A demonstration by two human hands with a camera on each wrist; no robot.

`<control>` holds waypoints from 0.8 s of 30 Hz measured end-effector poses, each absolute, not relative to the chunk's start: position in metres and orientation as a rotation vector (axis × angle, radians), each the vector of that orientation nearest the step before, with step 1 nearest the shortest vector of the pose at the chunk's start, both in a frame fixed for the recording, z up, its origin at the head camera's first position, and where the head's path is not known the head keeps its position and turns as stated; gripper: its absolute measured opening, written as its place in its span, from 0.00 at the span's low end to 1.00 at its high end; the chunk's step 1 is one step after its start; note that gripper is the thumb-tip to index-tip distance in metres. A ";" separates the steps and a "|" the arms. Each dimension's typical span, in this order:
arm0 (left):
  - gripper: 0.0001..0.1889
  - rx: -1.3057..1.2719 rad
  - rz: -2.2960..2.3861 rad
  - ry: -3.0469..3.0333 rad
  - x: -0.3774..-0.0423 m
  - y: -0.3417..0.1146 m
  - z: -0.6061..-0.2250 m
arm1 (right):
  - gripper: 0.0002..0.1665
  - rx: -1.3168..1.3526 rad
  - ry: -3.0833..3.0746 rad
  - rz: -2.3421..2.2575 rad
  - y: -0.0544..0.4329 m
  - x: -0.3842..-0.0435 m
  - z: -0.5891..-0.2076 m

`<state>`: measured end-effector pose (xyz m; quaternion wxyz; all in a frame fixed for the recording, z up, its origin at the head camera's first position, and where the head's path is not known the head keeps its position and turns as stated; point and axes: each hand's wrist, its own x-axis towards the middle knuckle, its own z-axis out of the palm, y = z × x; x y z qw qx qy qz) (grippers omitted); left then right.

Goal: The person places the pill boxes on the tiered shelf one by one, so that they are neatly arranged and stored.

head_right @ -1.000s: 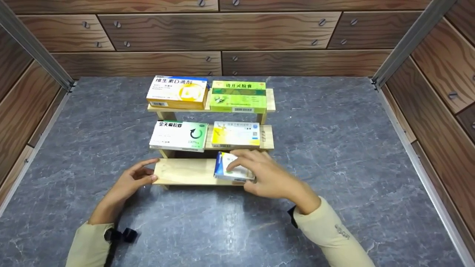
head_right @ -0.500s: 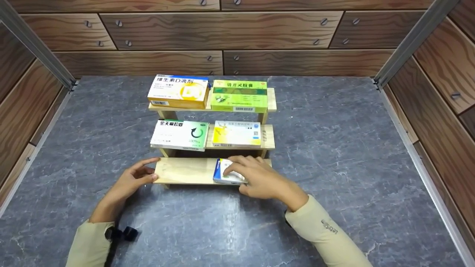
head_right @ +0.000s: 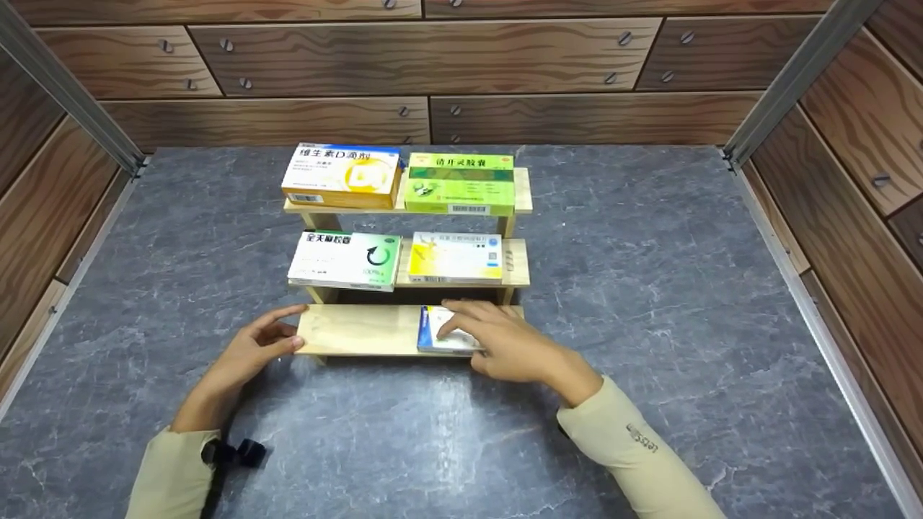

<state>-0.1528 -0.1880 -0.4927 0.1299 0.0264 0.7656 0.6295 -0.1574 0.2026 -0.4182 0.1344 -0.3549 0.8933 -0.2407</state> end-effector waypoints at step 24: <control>0.28 0.070 1.828 2.220 -0.153 -0.188 -0.493 | 0.26 -1.125 2.670 -0.764 0.210 -0.150 -0.423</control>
